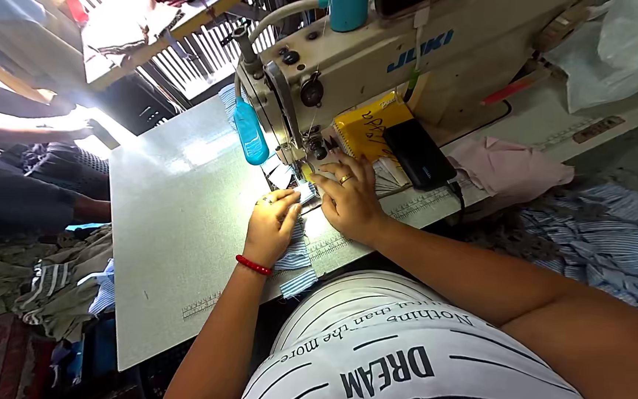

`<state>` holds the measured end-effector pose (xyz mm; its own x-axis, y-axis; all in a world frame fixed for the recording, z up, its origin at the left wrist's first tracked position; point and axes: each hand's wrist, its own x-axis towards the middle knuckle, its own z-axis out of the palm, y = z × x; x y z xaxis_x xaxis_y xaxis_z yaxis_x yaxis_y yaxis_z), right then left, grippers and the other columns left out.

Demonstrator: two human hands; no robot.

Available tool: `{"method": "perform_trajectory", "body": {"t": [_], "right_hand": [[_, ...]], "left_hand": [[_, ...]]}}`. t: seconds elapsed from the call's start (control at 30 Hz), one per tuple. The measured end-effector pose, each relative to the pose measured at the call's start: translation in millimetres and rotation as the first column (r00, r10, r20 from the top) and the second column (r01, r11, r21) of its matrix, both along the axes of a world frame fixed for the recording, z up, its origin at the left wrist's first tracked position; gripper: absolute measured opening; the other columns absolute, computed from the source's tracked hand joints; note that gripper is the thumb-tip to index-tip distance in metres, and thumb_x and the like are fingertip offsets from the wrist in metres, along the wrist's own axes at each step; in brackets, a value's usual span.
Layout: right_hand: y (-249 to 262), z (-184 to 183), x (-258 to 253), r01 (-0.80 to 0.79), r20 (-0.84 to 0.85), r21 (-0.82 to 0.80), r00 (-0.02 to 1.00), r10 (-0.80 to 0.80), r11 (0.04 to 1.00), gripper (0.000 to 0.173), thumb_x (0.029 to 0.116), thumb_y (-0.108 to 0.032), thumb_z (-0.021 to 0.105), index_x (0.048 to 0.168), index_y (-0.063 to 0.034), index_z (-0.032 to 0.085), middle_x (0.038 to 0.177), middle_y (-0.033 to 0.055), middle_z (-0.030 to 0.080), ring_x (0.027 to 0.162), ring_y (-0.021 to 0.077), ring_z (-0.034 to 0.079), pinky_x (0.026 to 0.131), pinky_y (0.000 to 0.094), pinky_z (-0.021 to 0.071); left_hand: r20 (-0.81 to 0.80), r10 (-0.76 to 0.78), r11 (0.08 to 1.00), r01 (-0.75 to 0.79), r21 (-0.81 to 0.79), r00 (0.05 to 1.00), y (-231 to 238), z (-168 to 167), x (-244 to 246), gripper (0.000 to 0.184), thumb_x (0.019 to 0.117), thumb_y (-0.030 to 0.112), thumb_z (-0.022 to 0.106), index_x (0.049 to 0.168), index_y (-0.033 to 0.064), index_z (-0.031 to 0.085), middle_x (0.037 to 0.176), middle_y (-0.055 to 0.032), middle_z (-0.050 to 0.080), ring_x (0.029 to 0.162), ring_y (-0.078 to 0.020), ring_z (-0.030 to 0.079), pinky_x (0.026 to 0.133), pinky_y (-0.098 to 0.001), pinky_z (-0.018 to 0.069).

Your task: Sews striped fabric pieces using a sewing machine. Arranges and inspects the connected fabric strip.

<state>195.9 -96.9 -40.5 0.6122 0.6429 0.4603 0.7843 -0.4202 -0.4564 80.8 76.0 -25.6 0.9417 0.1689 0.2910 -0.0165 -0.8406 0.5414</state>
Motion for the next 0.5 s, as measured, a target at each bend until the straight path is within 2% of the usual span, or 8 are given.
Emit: {"method": "perform_trajectory", "body": {"t": [0.1, 0.23, 0.37, 0.5], "right_hand": [[-1.0, 0.7, -0.9, -0.068, 0.041, -0.060, 0.997, 0.070, 0.996, 0.041, 0.0943, -0.023, 0.048, 0.125, -0.0205, 0.075, 0.141, 0.0116, 0.063, 0.149, 0.0424, 0.035, 0.117, 0.0750, 0.0131], [-1.5, 3.2, -3.9, -0.096, 0.064, -0.144, 0.992, 0.106, 0.985, 0.039, 0.0960, -0.028, 0.048, 0.119, -0.0197, 0.079, 0.143, 0.0096, 0.063, 0.150, 0.0400, 0.035, 0.118, 0.0749, 0.0096], [1.2, 5.7, -5.1, -0.106, 0.005, -0.257, 0.994, 0.111, 0.961, 0.043, 0.0983, -0.032, 0.046, 0.128, -0.0188, 0.074, 0.150, 0.0101, 0.057, 0.153, 0.0394, 0.029, 0.118, 0.0757, 0.0057], [5.1, 4.2, -2.3, -0.108, -0.031, -0.284, 0.994, 0.103, 0.953, 0.047, 0.0981, -0.035, 0.046, 0.136, -0.0201, 0.069, 0.153, 0.0114, 0.053, 0.154, 0.0404, 0.026, 0.118, 0.0765, 0.0031]], "left_hand": [[-0.057, -0.067, 0.975, 0.077, 0.208, 0.996, -3.1, -6.4, 1.1, 0.040, 0.1055, 0.032, 0.049, 0.126, 0.0080, 0.073, 0.132, -0.0109, 0.069, 0.128, -0.0278, 0.062, 0.117, -0.0534, 0.0378], [-0.084, -0.045, 0.947, 0.069, 0.314, 0.995, -1.8, -10.6, -0.1, 0.049, 0.1064, 0.042, 0.042, 0.138, 0.0131, 0.067, 0.134, -0.0092, 0.068, 0.129, -0.0283, 0.062, 0.120, -0.0692, 0.0186], [-0.125, -0.021, 0.941, 0.062, 0.332, 0.992, 2.0, -12.0, 1.1, 0.053, 0.1067, 0.046, 0.037, 0.140, 0.0148, 0.065, 0.142, -0.0067, 0.063, 0.135, -0.0286, 0.057, 0.119, -0.0725, 0.0127], [-0.207, 0.020, 0.922, 0.062, 0.381, 0.978, 6.5, -11.4, 4.5, 0.060, 0.1064, 0.053, 0.030, 0.151, 0.0204, 0.053, 0.153, -0.0014, 0.055, 0.142, -0.0265, 0.050, 0.117, -0.0752, 0.0069]]}}
